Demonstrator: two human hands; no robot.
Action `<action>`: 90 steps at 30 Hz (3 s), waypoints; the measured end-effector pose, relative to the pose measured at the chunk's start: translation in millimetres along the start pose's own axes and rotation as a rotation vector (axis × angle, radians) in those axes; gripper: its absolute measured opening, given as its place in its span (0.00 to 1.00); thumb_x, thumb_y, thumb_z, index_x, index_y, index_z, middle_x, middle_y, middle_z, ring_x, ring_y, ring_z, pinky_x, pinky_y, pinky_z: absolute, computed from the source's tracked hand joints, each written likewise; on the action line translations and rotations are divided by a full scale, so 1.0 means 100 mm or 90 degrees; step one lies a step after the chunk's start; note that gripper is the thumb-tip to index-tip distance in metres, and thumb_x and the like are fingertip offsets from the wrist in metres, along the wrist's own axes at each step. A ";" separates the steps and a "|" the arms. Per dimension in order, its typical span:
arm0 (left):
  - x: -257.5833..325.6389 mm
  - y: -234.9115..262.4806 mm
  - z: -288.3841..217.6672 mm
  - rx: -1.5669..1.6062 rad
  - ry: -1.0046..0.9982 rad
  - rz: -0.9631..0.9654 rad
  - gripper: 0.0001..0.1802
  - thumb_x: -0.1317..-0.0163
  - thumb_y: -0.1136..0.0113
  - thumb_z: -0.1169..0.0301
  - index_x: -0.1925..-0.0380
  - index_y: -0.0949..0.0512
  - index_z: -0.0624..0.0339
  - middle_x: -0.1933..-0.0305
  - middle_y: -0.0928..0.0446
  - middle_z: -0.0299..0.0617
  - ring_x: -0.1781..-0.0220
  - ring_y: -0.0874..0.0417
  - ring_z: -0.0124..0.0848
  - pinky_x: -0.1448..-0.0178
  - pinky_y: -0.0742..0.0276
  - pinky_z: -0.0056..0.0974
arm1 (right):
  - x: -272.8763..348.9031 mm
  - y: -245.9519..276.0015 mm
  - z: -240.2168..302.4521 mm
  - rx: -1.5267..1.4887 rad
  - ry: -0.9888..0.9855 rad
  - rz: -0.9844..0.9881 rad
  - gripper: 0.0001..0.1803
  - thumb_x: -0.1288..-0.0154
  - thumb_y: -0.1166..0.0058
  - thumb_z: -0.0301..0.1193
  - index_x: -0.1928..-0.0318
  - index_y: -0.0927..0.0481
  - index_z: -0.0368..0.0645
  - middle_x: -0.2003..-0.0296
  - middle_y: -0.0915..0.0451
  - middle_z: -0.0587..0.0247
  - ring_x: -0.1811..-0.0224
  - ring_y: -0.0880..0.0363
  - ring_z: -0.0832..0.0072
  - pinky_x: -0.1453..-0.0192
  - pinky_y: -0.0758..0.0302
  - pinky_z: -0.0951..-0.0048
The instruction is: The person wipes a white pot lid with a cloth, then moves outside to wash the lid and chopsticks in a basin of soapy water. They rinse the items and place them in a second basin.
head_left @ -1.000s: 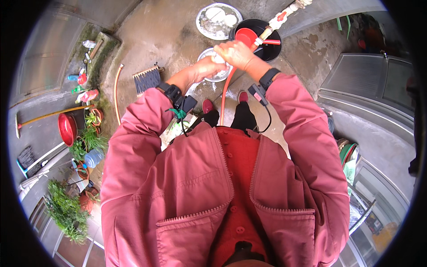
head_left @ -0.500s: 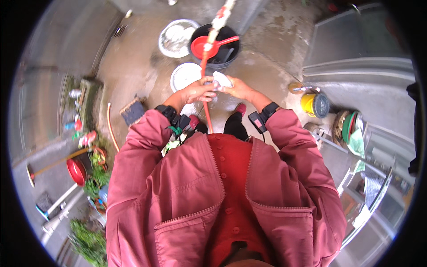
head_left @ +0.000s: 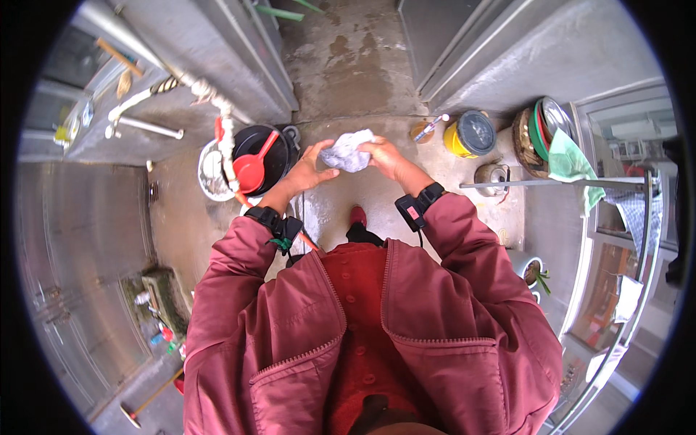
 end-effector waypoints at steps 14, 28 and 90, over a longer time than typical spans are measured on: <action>-2.12 0.58 -0.28 0.324 0.173 -0.096 0.16 0.32 0.43 0.67 0.51 0.20 0.68 0.59 0.19 0.31 0.58 0.22 0.22 0.50 0.27 0.29 | -0.38 1.97 1.31 -0.097 0.168 -0.264 0.14 0.30 0.49 0.29 0.48 0.20 0.40 0.56 0.17 0.61 0.54 0.17 0.70 0.50 0.21 0.68; -4.49 1.41 -0.22 -0.013 -0.030 0.264 0.29 0.46 0.29 0.62 0.45 0.24 0.61 0.51 0.18 0.43 0.49 0.21 0.30 0.42 0.28 0.36 | -2.20 2.01 3.60 0.157 0.166 -0.069 0.13 0.32 0.44 0.27 0.48 0.20 0.40 0.57 0.17 0.69 0.56 0.20 0.78 0.47 0.24 0.73; -15.02 9.88 3.37 0.342 0.545 -0.227 0.28 0.32 0.48 0.58 0.32 0.34 0.50 0.42 0.24 0.40 0.45 0.23 0.32 0.40 0.30 0.38 | -14.49 6.14 11.79 -0.537 0.110 -0.308 0.20 0.31 0.48 0.38 0.42 0.26 0.43 0.47 0.21 0.56 0.47 0.21 0.57 0.40 0.25 0.55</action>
Point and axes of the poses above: each hand's wrist, its own x-axis away from the middle knuckle, its own y-axis out of the back of the hand, z = x × y, the point moved 8 cm from there along -x, towards the middle knuckle
